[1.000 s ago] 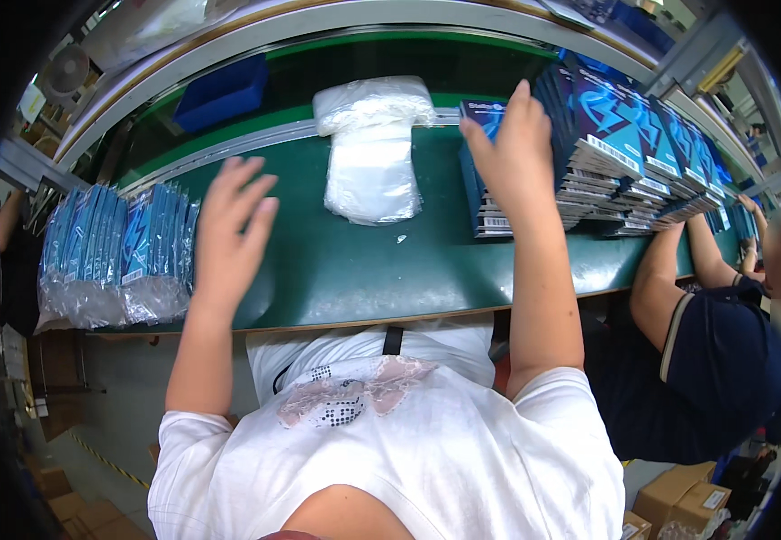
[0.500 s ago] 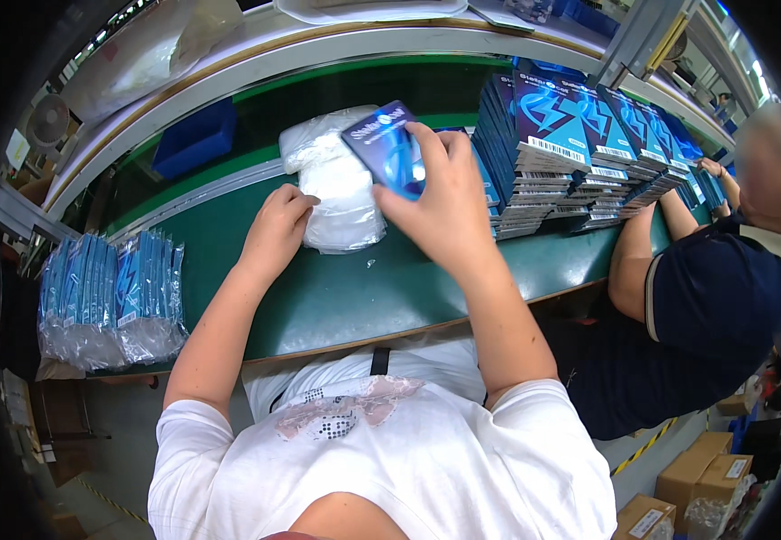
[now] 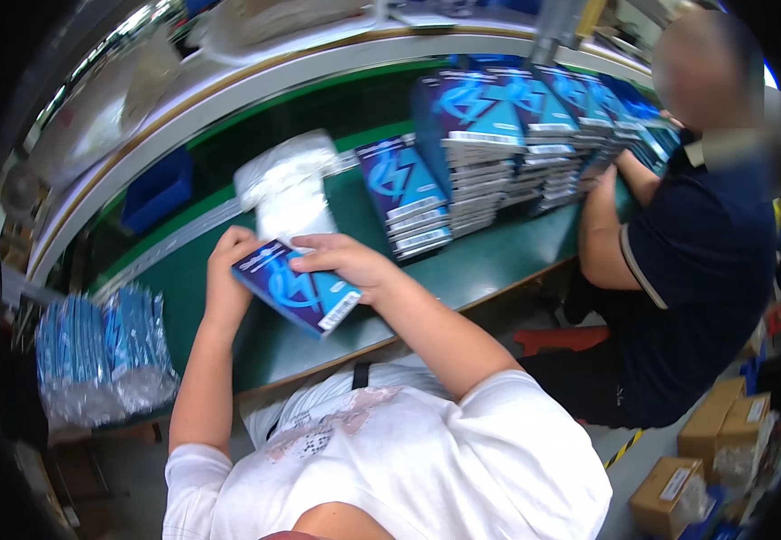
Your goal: The person repeatedly picks up small blue boxes labeled 'StellarCell' and places them into clear plastic bags. They then move the packaged items to a growing stack on the left side of the green workbench.
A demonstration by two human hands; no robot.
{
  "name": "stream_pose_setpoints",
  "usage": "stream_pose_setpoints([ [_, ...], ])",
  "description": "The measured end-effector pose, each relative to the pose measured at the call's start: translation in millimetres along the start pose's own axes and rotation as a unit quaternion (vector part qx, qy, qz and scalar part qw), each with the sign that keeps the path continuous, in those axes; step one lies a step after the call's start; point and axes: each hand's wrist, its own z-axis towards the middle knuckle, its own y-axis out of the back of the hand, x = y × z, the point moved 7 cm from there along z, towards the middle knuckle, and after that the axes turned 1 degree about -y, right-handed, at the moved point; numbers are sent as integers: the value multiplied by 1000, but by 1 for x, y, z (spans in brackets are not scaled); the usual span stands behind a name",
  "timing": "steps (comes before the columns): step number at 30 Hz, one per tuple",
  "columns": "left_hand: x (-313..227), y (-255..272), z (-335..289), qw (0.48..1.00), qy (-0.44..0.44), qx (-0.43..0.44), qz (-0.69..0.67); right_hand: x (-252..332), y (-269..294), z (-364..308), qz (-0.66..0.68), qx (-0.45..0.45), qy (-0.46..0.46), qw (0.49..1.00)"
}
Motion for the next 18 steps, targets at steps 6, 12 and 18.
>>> stream_pose_setpoints([
  [6,35,-4,-18,914,334,-3,-229,11,14,-9,-83,-11,-4,997],
  [12,25,-8,-24,972,211,8,-104,15,18,-20,-155,-179,54,970],
  [18,-1,-18,-31,933,238,39,-267,22,13,-35,-147,-237,221,934],
])
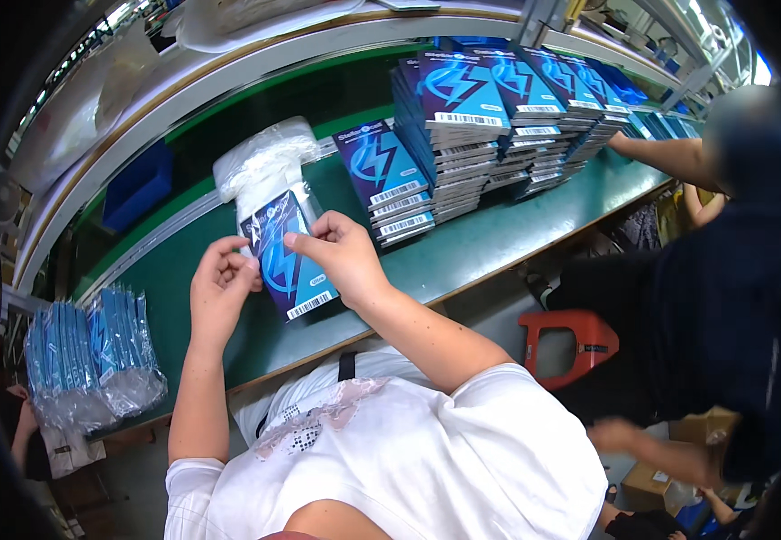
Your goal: The person repeatedly picks up small blue boxes labeled 'StellarCell' and places them into clear plastic bags. They then move the packaged items to a growing stack on the left side of the green workbench.
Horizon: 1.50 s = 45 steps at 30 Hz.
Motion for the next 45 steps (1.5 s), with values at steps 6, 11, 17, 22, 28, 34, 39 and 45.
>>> stream_pose_setpoints([
  [6,3,-15,-14,935,61,-61,-345,3,-28,-17,-160,83,5,984],
  [11,13,19,-8,922,53,-70,-376,14,-44,-22,-243,226,92,939],
  [17,-21,-31,-45,925,72,84,-363,65,-49,-38,-310,144,377,861],
  [22,-12,-37,-59,924,121,154,-328,88,-48,-67,-231,93,447,859],
  [28,5,-32,-75,884,205,185,-376,63,-83,-80,-264,187,453,831],
  [34,-27,7,-80,970,81,124,-193,58,-86,-74,-149,216,356,897],
  [39,-28,-3,-89,894,151,72,-416,45,-123,-102,-215,353,421,807],
  [45,-4,16,-105,828,296,-26,-475,43,-128,-115,-211,422,454,756],
])
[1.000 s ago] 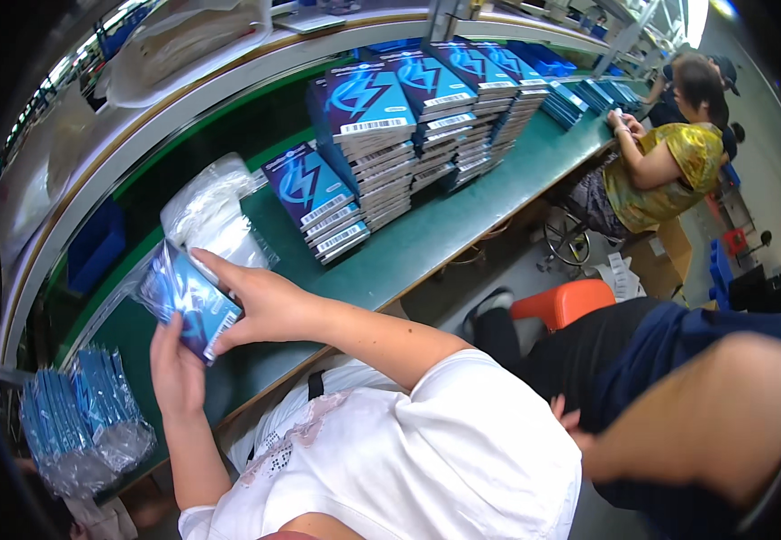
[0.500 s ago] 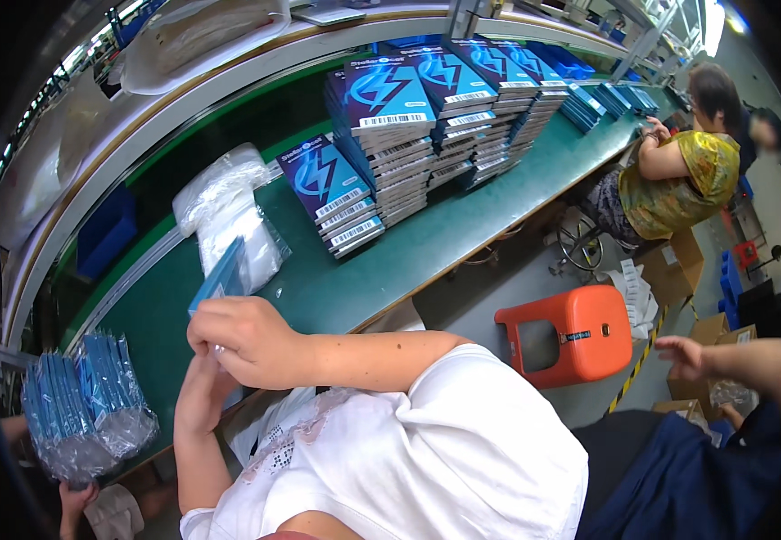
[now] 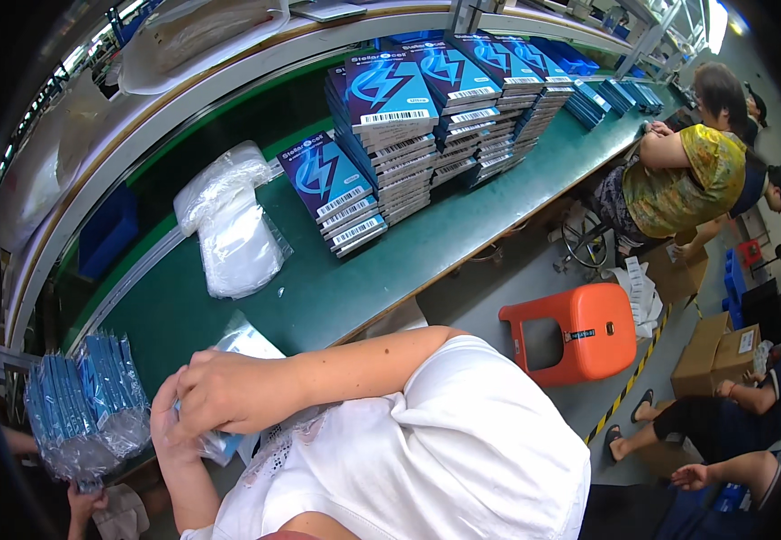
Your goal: The person repeatedly picks up small blue boxes labeled 'StellarCell' and places them into clear plastic bags. They then move the packaged items to a growing stack on the left side of the green workbench.
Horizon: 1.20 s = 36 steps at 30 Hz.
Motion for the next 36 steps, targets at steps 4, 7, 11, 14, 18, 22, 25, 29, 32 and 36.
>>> stream_pose_setpoints([
  [4,20,-11,-5,995,76,-14,-63,-6,-6,-4,17,16,-19,1000],
  [7,36,-5,-4,991,104,27,-82,-7,-6,-6,-20,33,-61,997],
  [11,16,20,-12,932,-4,104,346,3,-5,-1,28,89,-78,993],
  [14,-10,-3,-27,997,-7,-6,77,9,10,2,68,-27,0,997],
  [18,-107,-1,-52,845,-433,-82,303,-7,49,-9,-38,-77,-89,992],
  [22,-156,14,-76,477,-543,-250,645,-29,65,-32,-53,-93,-220,970],
  [25,-162,64,-65,334,-445,-314,770,-38,73,-36,-54,-111,-252,960],
  [29,-174,81,-64,341,-423,-298,785,-41,114,-37,-107,-187,-273,937],
  [32,-159,44,-61,281,-457,-340,773,-39,161,-40,-216,-283,-266,896],
  [36,-97,-41,-9,364,-488,-143,780,-63,207,-55,-509,-182,-316,780],
])
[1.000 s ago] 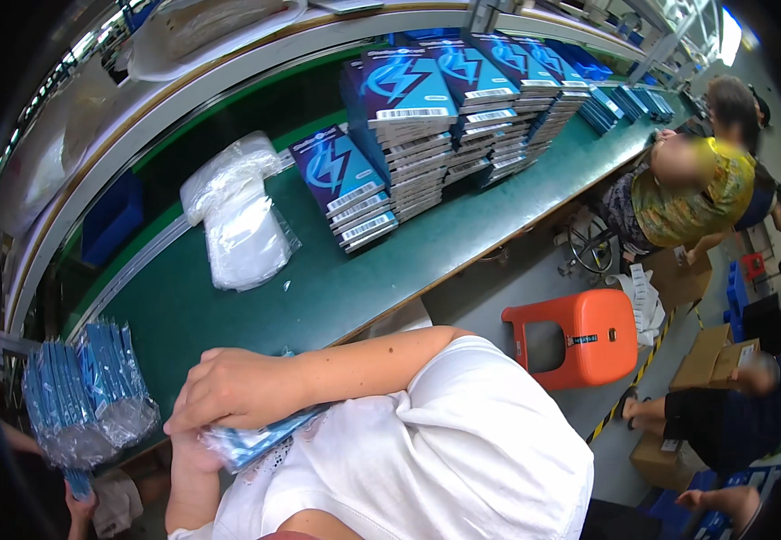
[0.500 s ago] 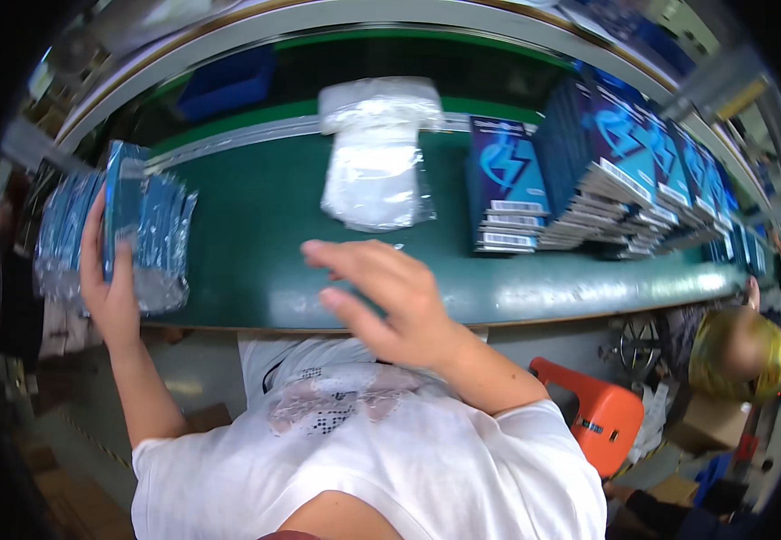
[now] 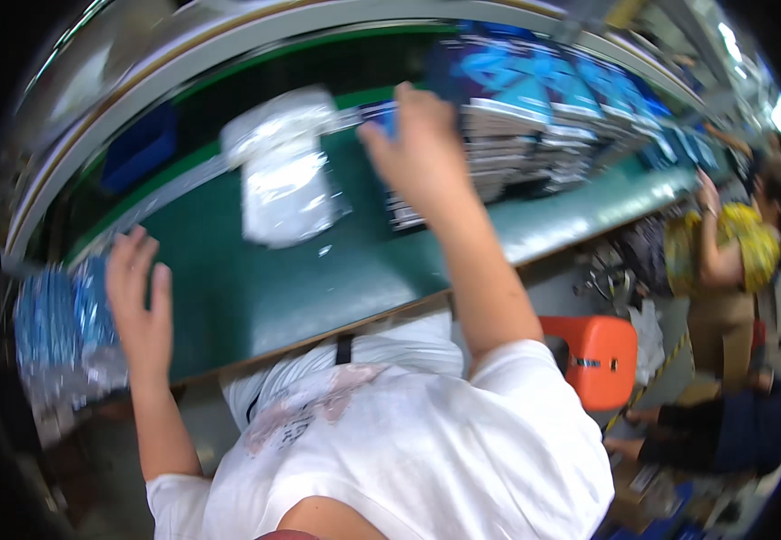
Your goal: The person repeatedly picks up small blue boxes labeled 'StellarCell' and places them into clear plastic bags. They then move the packaged items to a growing stack on the left side of the green workbench.
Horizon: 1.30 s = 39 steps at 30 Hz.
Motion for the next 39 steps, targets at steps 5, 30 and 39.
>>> stream_pose_setpoints([
  [5,-53,-93,5,984,-110,131,-44,10,-59,-5,-187,107,-32,976],
  [30,-27,-127,29,921,84,85,-370,57,-104,-123,749,342,-372,428],
  [39,-4,-144,5,755,328,125,-553,37,-104,-107,710,328,-348,517],
])
